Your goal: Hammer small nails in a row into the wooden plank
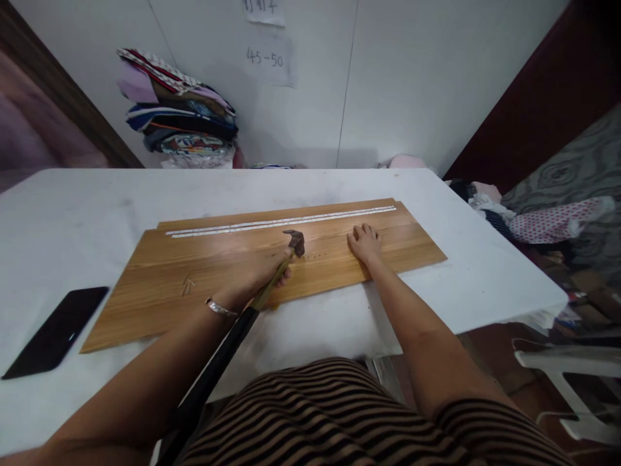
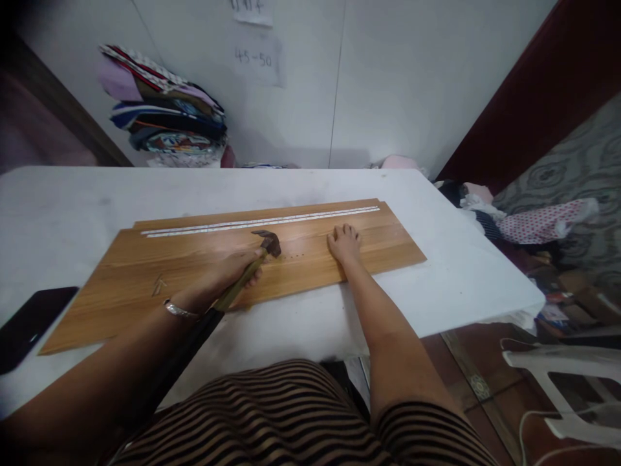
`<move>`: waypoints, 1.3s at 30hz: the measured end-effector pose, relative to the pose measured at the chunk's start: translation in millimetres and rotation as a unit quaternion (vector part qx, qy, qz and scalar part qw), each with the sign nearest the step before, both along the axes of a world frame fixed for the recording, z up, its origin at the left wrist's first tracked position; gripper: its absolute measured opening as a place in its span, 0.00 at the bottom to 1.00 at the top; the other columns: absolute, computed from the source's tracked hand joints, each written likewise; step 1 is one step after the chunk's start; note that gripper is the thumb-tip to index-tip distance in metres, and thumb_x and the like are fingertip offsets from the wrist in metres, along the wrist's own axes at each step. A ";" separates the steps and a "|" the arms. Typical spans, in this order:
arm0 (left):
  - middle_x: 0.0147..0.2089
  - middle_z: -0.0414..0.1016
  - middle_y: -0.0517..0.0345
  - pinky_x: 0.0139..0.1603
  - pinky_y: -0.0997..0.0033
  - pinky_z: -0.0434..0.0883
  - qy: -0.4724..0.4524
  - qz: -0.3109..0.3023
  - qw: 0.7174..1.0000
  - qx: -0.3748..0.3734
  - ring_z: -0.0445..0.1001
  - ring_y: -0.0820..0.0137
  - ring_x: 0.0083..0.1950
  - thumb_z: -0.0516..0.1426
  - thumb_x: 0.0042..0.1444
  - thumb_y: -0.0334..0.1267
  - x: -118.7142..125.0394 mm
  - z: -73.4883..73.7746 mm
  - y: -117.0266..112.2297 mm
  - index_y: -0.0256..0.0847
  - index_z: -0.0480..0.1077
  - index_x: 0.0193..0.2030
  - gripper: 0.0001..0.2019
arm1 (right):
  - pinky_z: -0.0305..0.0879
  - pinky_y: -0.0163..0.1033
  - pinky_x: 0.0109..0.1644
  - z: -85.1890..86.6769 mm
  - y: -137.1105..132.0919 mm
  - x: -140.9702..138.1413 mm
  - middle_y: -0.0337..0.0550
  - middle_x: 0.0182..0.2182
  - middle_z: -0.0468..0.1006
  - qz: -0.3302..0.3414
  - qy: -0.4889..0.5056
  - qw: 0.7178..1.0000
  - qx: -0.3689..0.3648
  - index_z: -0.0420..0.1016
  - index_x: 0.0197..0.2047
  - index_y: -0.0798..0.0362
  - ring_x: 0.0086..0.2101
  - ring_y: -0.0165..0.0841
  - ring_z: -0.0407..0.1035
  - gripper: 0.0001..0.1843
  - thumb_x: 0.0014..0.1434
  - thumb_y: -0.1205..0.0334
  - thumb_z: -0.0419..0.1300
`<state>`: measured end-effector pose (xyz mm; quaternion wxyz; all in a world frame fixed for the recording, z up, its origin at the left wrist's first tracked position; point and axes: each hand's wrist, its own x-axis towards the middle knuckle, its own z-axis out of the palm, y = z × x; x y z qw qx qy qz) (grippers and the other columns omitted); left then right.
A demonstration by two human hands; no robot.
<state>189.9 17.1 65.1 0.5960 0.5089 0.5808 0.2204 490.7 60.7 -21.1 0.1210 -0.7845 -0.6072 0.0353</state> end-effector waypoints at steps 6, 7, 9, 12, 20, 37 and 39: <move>0.24 0.73 0.58 0.22 0.73 0.66 0.015 0.006 1.000 -0.016 0.68 0.73 0.21 0.55 0.62 0.54 1.2 -1.2 -1.1 0.39 0.72 0.39 0.18 | 0.49 0.57 0.68 1.8 -2.1 -1.5 0.56 0.66 0.69 0.006 0.003 1.000 0.006 0.73 0.62 0.51 0.66 0.48 0.57 0.26 0.71 0.50 0.46; 0.24 0.73 0.57 0.22 0.73 0.66 0.015 0.005 1.000 -0.015 0.68 0.73 0.21 0.54 0.62 0.54 0.8 -1.9 -0.5 0.39 0.72 0.39 0.18 | 0.49 0.57 0.68 1.9 -2.2 -1.7 0.56 0.66 0.69 0.006 0.004 1.000 0.006 0.73 0.62 0.51 0.66 0.48 0.57 0.26 0.71 0.50 0.46; 0.25 0.74 0.56 0.22 0.73 0.66 0.004 0.004 1.000 -0.012 0.69 0.73 0.22 0.54 0.63 0.53 -0.6 -3.3 0.6 0.40 0.72 0.38 0.18 | 0.49 0.57 0.67 2.0 -2.1 -2.0 0.56 0.66 0.68 0.004 0.005 1.000 0.004 0.73 0.62 0.50 0.66 0.48 0.56 0.25 0.71 0.50 0.46; 0.25 0.74 0.56 0.23 0.72 0.66 -0.009 0.004 1.000 -0.006 0.69 0.73 0.22 0.53 0.64 0.53 -2.3 -5.2 1.1 0.40 0.73 0.39 0.17 | 0.49 0.56 0.67 2.4 -1.7 -2.3 0.56 0.67 0.67 0.001 0.005 1.000 0.004 0.73 0.62 0.50 0.66 0.48 0.57 0.25 0.71 0.50 0.46; 0.25 0.73 0.56 0.24 0.71 0.67 0.006 0.002 1.000 -0.008 0.70 0.71 0.23 0.54 0.63 0.53 -4.0 -8.9 1.5 0.41 0.73 0.38 0.17 | 0.49 0.56 0.67 2.0 -1.6 -1.6 0.55 0.66 0.68 0.001 0.008 1.000 0.004 0.74 0.62 0.50 0.66 0.47 0.56 0.26 0.71 0.50 0.46; 0.25 0.72 0.58 0.22 0.73 0.66 0.012 0.006 1.000 -0.010 0.68 0.72 0.22 0.54 0.61 0.55 -1.7 -2.9 0.0 0.41 0.72 0.40 0.18 | 0.48 0.56 0.68 0.9 -1.4 -1.0 0.55 0.67 0.67 0.002 0.008 1.000 0.007 0.74 0.62 0.50 0.66 0.48 0.56 0.26 0.71 0.51 0.46; 0.24 0.72 0.58 0.22 0.73 0.65 0.019 0.008 1.000 -0.018 0.68 0.72 0.21 0.54 0.62 0.55 -0.8 -3.1 -0.1 0.41 0.72 0.38 0.18 | 0.49 0.56 0.68 -0.2 -0.9 -0.9 0.55 0.66 0.68 0.002 0.009 1.000 0.013 0.74 0.62 0.50 0.66 0.47 0.56 0.25 0.71 0.51 0.46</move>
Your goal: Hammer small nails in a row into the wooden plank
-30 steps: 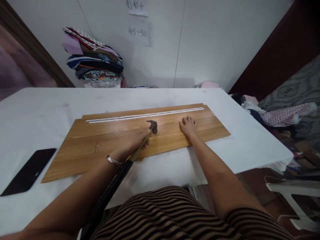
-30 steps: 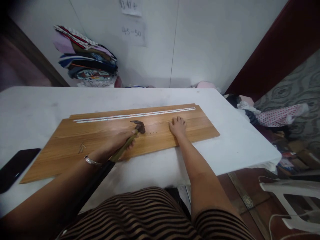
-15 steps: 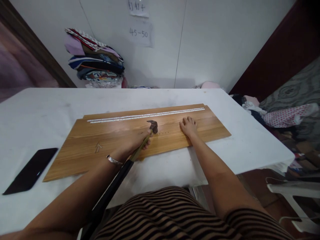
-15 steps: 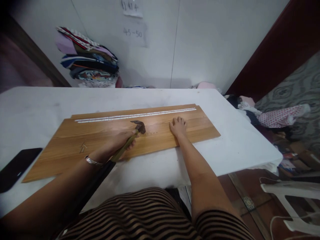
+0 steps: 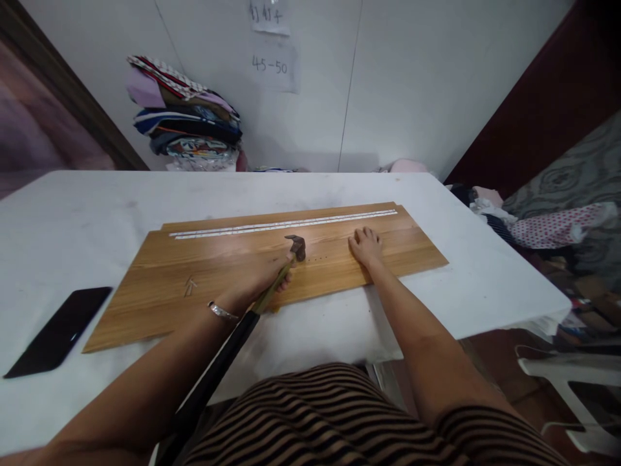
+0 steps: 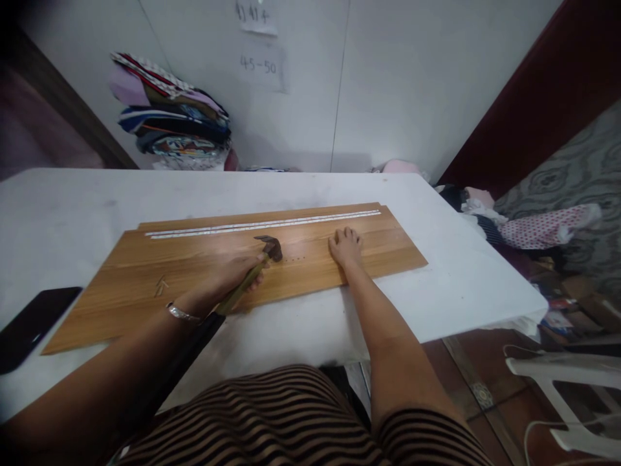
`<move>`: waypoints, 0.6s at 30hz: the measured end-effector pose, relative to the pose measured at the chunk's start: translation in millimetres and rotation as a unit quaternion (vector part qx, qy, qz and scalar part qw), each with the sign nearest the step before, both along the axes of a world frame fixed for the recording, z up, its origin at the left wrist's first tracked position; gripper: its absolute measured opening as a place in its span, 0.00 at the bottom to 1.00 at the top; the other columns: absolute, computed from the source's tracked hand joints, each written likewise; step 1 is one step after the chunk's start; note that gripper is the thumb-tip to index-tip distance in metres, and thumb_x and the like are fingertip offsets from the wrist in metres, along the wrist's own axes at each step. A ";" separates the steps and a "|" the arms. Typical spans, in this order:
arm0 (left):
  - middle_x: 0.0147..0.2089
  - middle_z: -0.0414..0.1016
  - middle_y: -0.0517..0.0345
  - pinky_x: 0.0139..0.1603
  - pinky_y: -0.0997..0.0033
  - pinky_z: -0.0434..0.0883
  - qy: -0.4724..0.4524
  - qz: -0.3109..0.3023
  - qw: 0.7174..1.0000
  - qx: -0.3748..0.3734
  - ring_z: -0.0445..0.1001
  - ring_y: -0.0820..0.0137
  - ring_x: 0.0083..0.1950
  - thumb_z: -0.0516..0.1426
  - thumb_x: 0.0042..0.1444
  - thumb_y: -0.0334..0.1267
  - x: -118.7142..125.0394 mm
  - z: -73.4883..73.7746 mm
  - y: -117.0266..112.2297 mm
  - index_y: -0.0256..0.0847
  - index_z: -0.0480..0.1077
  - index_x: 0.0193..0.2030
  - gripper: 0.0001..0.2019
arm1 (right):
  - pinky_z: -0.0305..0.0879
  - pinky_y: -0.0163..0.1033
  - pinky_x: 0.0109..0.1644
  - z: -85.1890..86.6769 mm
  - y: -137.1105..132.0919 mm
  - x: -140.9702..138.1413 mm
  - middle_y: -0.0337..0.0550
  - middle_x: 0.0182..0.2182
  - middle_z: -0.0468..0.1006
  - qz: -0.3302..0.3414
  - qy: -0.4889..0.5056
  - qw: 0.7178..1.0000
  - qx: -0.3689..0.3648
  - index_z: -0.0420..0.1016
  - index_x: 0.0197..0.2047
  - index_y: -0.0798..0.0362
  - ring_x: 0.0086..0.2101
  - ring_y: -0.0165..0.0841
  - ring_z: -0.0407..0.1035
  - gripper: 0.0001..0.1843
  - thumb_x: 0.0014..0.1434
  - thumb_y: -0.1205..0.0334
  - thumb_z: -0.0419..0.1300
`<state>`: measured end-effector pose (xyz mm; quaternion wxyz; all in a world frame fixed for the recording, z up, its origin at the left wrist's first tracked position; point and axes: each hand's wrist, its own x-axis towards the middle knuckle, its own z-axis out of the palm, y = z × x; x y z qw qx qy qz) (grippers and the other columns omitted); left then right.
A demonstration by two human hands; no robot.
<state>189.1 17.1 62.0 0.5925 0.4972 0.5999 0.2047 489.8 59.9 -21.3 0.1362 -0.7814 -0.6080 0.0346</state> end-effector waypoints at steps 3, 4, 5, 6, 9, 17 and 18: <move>0.24 0.72 0.56 0.23 0.72 0.66 -0.009 -0.002 1.000 0.005 0.68 0.72 0.22 0.54 0.62 0.53 -0.7 -1.4 0.5 0.41 0.72 0.37 0.17 | 0.49 0.56 0.67 -0.1 0.3 -0.2 0.56 0.66 0.68 0.002 -0.001 1.000 0.000 0.74 0.62 0.51 0.65 0.47 0.57 0.26 0.71 0.51 0.46; 0.24 0.73 0.56 0.23 0.72 0.66 -0.012 -0.003 1.000 0.010 0.68 0.72 0.22 0.54 0.62 0.53 -1.4 -2.0 0.7 0.40 0.72 0.37 0.17 | 0.49 0.56 0.67 0.3 0.2 -0.4 0.56 0.67 0.68 0.002 -0.001 1.000 -0.001 0.74 0.62 0.51 0.66 0.47 0.57 0.26 0.71 0.51 0.46; 0.25 0.73 0.56 0.23 0.72 0.66 -0.015 -0.004 1.000 0.014 0.68 0.72 0.22 0.55 0.62 0.53 -2.2 -2.7 0.9 0.40 0.72 0.37 0.17 | 0.49 0.56 0.68 1.0 0.0 -0.6 0.56 0.67 0.67 0.001 -0.001 1.000 -0.002 0.74 0.62 0.51 0.66 0.47 0.57 0.26 0.71 0.51 0.46; 0.25 0.73 0.56 0.23 0.72 0.66 -0.016 -0.006 1.000 0.016 0.68 0.72 0.22 0.55 0.62 0.54 -3.0 -3.4 1.1 0.40 0.72 0.37 0.17 | 0.48 0.56 0.68 1.7 -0.3 -0.9 0.55 0.67 0.67 0.000 0.000 1.000 -0.004 0.74 0.62 0.51 0.66 0.47 0.56 0.26 0.71 0.51 0.46; 0.25 0.74 0.56 0.23 0.72 0.67 -0.011 -0.013 1.000 0.019 0.69 0.72 0.22 0.55 0.62 0.55 -3.6 -4.0 0.9 0.40 0.73 0.38 0.18 | 0.48 0.55 0.68 3.5 -1.3 -1.5 0.55 0.68 0.67 -0.002 0.003 1.000 -0.009 0.73 0.62 0.51 0.66 0.47 0.56 0.26 0.71 0.51 0.46; 0.25 0.73 0.57 0.24 0.71 0.68 -0.025 -0.002 1.000 0.017 0.69 0.72 0.22 0.54 0.62 0.53 -1.4 0.6 0.2 0.39 0.73 0.40 0.18 | 0.48 0.55 0.68 0.0 0.4 0.2 0.56 0.69 0.65 -0.002 -0.003 1.000 -0.011 0.73 0.63 0.51 0.66 0.47 0.56 0.26 0.71 0.50 0.46; 0.25 0.73 0.57 0.24 0.72 0.68 -0.029 -0.001 0.999 0.017 0.70 0.72 0.22 0.55 0.62 0.54 -1.6 0.0 0.7 0.40 0.73 0.40 0.18 | 0.48 0.55 0.68 -0.5 0.7 0.3 0.55 0.69 0.65 -0.002 -0.004 1.000 -0.011 0.73 0.63 0.51 0.66 0.47 0.56 0.26 0.71 0.50 0.46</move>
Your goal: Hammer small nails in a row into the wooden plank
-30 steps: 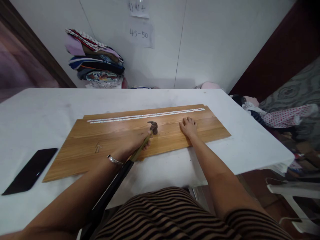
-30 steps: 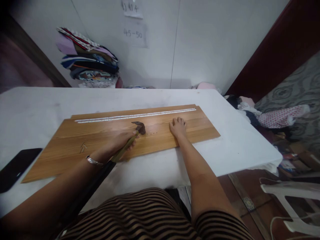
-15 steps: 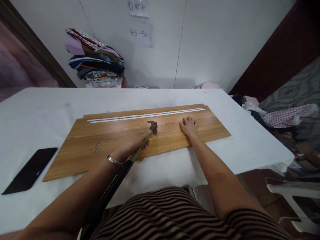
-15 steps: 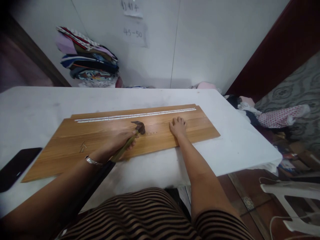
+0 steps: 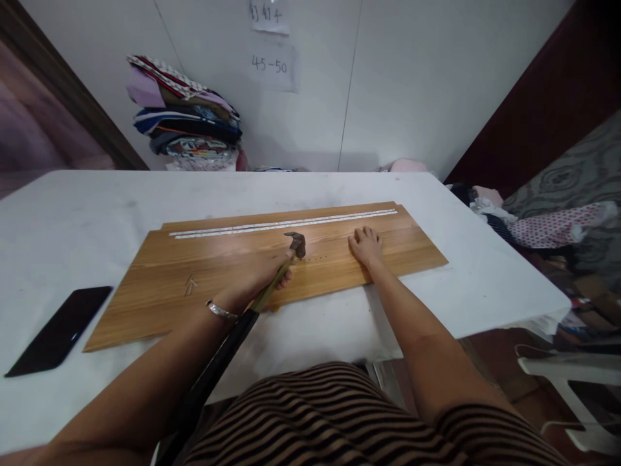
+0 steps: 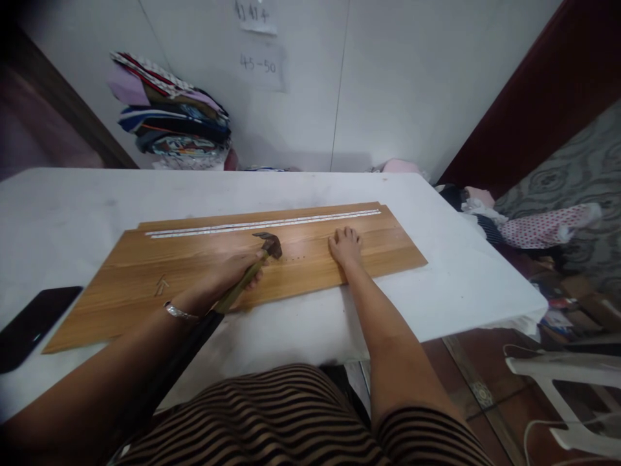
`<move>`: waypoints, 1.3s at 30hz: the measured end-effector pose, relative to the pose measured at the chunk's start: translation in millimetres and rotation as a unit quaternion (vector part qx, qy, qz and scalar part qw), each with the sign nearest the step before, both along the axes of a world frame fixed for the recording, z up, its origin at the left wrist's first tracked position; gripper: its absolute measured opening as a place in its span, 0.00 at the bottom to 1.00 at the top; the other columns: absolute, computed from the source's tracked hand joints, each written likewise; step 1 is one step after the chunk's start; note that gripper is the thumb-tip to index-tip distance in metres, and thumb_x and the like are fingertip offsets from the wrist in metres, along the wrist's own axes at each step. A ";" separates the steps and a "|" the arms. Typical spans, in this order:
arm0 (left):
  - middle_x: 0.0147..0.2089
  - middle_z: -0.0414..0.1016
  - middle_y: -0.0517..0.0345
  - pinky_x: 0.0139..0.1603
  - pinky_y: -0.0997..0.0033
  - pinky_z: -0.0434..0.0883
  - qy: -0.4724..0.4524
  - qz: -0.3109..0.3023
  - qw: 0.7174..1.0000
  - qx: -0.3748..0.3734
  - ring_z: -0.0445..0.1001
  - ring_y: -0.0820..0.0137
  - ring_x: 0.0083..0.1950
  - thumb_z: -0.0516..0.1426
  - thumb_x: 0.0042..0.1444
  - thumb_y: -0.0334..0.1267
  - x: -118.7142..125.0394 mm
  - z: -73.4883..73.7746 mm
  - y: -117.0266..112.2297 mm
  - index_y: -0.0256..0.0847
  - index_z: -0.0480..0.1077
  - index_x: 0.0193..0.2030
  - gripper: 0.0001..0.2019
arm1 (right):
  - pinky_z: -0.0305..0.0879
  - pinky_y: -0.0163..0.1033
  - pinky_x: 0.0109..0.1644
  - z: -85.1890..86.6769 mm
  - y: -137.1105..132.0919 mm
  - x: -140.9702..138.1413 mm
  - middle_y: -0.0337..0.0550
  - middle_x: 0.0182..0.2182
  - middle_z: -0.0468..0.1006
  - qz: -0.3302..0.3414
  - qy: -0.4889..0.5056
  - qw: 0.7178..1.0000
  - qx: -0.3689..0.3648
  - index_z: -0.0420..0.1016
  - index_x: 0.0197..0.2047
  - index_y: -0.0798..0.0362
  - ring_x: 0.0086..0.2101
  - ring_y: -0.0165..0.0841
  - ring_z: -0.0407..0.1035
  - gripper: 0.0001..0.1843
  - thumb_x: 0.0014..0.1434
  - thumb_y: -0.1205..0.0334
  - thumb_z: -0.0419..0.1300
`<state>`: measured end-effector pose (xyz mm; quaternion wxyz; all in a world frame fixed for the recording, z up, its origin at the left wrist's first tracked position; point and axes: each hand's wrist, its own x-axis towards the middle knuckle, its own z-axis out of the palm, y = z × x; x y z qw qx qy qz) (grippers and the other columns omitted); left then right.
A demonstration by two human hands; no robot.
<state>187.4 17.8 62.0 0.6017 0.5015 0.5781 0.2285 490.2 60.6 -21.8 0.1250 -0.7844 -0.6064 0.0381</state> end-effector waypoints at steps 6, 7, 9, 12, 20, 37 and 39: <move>0.24 0.73 0.57 0.22 0.72 0.66 0.024 -0.004 1.000 -0.006 0.69 0.72 0.22 0.56 0.60 0.55 -0.5 -4.4 1.7 0.39 0.73 0.38 0.19 | 0.47 0.55 0.68 -0.4 0.2 0.2 0.55 0.67 0.67 0.002 0.004 1.000 0.007 0.73 0.63 0.51 0.66 0.47 0.55 0.25 0.71 0.50 0.47; 0.25 0.73 0.57 0.22 0.72 0.66 0.024 -0.001 1.000 -0.007 0.69 0.72 0.22 0.56 0.60 0.55 -0.6 -4.7 1.8 0.39 0.73 0.38 0.19 | 0.48 0.55 0.68 -0.3 0.1 0.3 0.55 0.67 0.68 0.002 0.005 1.000 0.009 0.73 0.62 0.51 0.66 0.47 0.56 0.25 0.71 0.50 0.47; 0.25 0.74 0.56 0.23 0.72 0.66 0.013 0.000 1.000 -0.004 0.70 0.71 0.22 0.56 0.60 0.55 -1.1 -5.4 2.3 0.39 0.73 0.40 0.19 | 0.48 0.56 0.68 0.1 -0.1 0.3 0.55 0.66 0.69 0.004 0.007 1.000 0.009 0.74 0.61 0.51 0.66 0.47 0.56 0.25 0.71 0.50 0.47; 0.25 0.73 0.56 0.23 0.72 0.66 0.001 -0.008 1.000 0.008 0.70 0.71 0.23 0.56 0.60 0.55 -2.0 -7.9 3.0 0.39 0.73 0.40 0.18 | 0.48 0.56 0.68 0.4 -0.2 0.0 0.56 0.66 0.68 0.004 0.008 1.000 0.007 0.74 0.61 0.51 0.65 0.47 0.57 0.25 0.71 0.51 0.47; 0.25 0.74 0.56 0.23 0.72 0.67 0.019 -0.009 1.000 0.010 0.69 0.73 0.22 0.55 0.62 0.55 -0.9 -8.2 0.6 0.39 0.73 0.39 0.19 | 0.48 0.56 0.68 -0.2 1.0 0.3 0.56 0.68 0.66 0.004 -0.001 1.000 0.000 0.73 0.62 0.51 0.66 0.48 0.56 0.25 0.71 0.50 0.47; 0.26 0.74 0.58 0.23 0.74 0.67 0.014 -0.013 1.000 0.017 0.70 0.73 0.22 0.55 0.61 0.56 -1.1 -6.9 -0.4 0.41 0.72 0.39 0.19 | 0.50 0.56 0.67 1.7 -0.8 -0.3 0.56 0.65 0.69 0.006 0.007 1.000 0.001 0.74 0.61 0.51 0.65 0.48 0.57 0.25 0.71 0.50 0.46; 0.25 0.73 0.58 0.23 0.74 0.67 0.018 -0.004 1.000 0.009 0.69 0.73 0.22 0.55 0.61 0.55 -0.5 -6.5 -0.9 0.41 0.73 0.40 0.18 | 0.50 0.56 0.67 3.0 -1.4 -0.7 0.56 0.65 0.69 0.007 0.008 1.000 0.001 0.74 0.61 0.50 0.65 0.48 0.57 0.25 0.71 0.50 0.45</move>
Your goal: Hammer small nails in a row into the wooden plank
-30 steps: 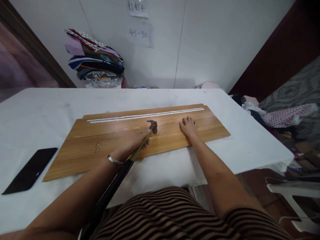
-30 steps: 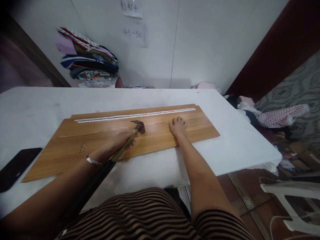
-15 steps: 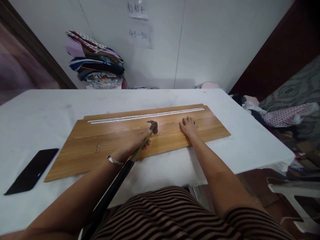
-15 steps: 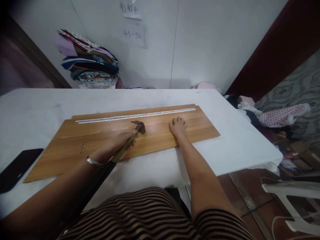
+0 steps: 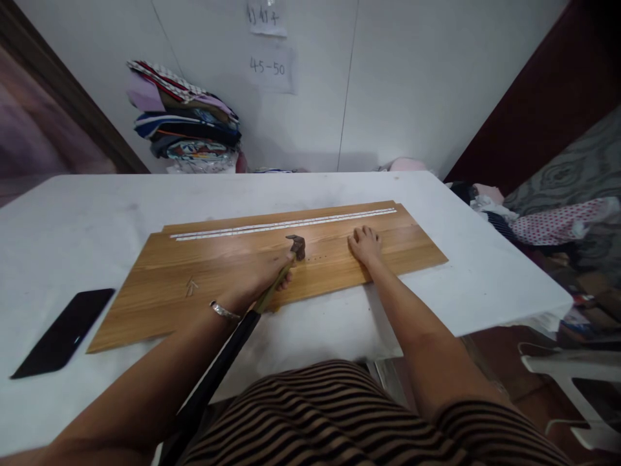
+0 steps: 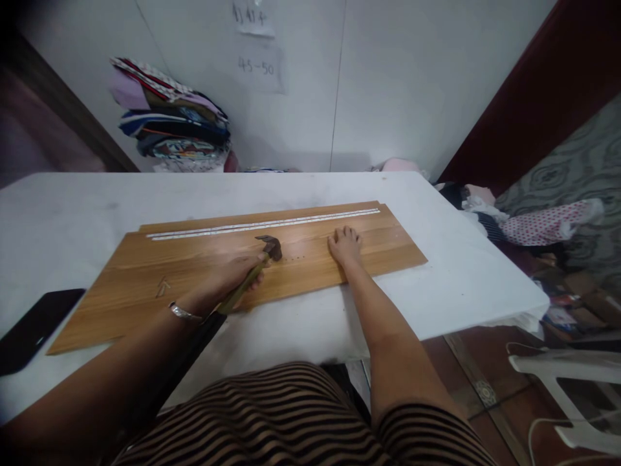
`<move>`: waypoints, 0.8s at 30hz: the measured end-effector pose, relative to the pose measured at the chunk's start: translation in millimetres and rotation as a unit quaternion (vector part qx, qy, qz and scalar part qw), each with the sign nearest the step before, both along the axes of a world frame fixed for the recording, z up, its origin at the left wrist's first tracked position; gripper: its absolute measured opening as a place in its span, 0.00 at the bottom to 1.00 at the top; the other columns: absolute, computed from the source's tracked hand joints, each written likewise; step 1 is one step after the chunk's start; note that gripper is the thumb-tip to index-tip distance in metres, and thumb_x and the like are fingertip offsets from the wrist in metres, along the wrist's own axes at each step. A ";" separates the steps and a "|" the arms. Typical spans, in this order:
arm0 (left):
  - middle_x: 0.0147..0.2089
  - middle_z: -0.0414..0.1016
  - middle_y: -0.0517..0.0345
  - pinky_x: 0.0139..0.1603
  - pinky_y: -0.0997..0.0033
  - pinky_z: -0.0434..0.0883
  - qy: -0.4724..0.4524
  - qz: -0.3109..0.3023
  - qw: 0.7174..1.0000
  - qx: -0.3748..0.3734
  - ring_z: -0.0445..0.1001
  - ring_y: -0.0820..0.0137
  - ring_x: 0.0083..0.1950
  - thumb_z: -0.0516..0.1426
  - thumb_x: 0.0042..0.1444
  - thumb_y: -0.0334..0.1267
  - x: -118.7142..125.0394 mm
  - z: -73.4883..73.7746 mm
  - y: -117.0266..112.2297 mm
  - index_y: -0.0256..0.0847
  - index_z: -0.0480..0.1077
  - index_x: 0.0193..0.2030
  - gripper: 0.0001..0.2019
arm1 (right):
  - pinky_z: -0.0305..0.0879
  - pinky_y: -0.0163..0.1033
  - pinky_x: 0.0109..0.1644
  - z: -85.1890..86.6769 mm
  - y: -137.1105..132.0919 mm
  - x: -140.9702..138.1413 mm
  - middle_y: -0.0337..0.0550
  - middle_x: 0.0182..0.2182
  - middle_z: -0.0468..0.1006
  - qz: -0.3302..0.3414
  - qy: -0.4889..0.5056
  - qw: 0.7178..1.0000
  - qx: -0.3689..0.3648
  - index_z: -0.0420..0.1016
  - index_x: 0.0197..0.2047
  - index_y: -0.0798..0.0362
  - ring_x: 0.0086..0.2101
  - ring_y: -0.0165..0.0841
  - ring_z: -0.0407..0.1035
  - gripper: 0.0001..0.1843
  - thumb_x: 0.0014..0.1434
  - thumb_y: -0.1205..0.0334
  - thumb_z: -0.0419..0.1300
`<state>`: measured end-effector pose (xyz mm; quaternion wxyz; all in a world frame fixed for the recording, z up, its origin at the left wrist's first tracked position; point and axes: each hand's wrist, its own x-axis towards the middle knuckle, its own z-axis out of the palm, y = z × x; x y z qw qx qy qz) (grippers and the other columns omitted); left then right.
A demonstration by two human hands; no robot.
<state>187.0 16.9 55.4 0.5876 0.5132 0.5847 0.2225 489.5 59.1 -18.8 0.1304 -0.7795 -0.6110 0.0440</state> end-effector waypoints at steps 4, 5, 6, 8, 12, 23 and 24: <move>0.25 0.73 0.58 0.22 0.74 0.67 0.007 0.003 1.000 -0.015 0.69 0.73 0.21 0.54 0.62 0.54 1.4 2.0 -0.7 0.40 0.73 0.39 0.18 | 0.50 0.56 0.67 1.2 -0.4 -0.6 0.56 0.65 0.69 0.001 -0.004 1.000 0.003 0.74 0.61 0.51 0.64 0.48 0.57 0.25 0.71 0.51 0.46; 0.25 0.73 0.58 0.23 0.73 0.67 0.006 -0.001 1.000 -0.014 0.69 0.73 0.21 0.54 0.62 0.55 1.7 2.6 -0.9 0.40 0.72 0.39 0.18 | 0.50 0.56 0.67 1.1 -0.3 -0.6 0.56 0.64 0.70 0.001 -0.005 1.000 0.002 0.74 0.61 0.51 0.64 0.48 0.57 0.25 0.71 0.51 0.46; 0.25 0.73 0.59 0.23 0.73 0.67 0.005 -0.002 1.000 -0.010 0.69 0.73 0.21 0.54 0.62 0.55 1.9 3.1 -1.2 0.40 0.72 0.39 0.19 | 0.50 0.55 0.67 0.8 -0.2 -0.5 0.56 0.64 0.70 0.000 -0.006 1.000 0.002 0.74 0.60 0.51 0.64 0.48 0.58 0.25 0.71 0.51 0.46; 0.25 0.73 0.58 0.23 0.73 0.67 0.005 -0.001 1.000 -0.004 0.69 0.73 0.22 0.54 0.62 0.55 2.4 4.1 -2.0 0.40 0.72 0.39 0.18 | 0.50 0.55 0.67 0.3 0.0 -0.3 0.56 0.64 0.70 -0.001 -0.008 1.000 0.001 0.74 0.60 0.51 0.64 0.48 0.58 0.25 0.71 0.51 0.45; 0.25 0.73 0.57 0.23 0.73 0.67 0.011 0.000 1.000 0.002 0.69 0.73 0.22 0.55 0.61 0.54 2.7 5.2 -3.0 0.40 0.73 0.39 0.18 | 0.49 0.55 0.67 -0.6 0.2 -0.2 0.55 0.65 0.69 -0.001 -0.007 1.000 0.006 0.74 0.61 0.51 0.65 0.47 0.58 0.25 0.71 0.50 0.46; 0.25 0.73 0.58 0.23 0.73 0.66 0.020 -0.001 1.000 -0.006 0.69 0.73 0.21 0.54 0.61 0.55 5.0 9.6 -2.1 0.40 0.71 0.39 0.19 | 0.49 0.56 0.67 -3.2 0.8 0.4 0.55 0.64 0.70 -0.003 -0.009 1.000 0.012 0.75 0.60 0.50 0.65 0.47 0.58 0.25 0.71 0.50 0.45; 0.24 0.73 0.58 0.23 0.73 0.66 0.021 0.002 1.000 -0.012 0.68 0.73 0.21 0.53 0.61 0.55 5.5 10.8 -2.7 0.39 0.71 0.39 0.19 | 0.49 0.55 0.67 -2.9 0.4 0.4 0.55 0.64 0.70 -0.002 -0.009 1.000 0.013 0.75 0.60 0.50 0.65 0.47 0.58 0.25 0.71 0.50 0.45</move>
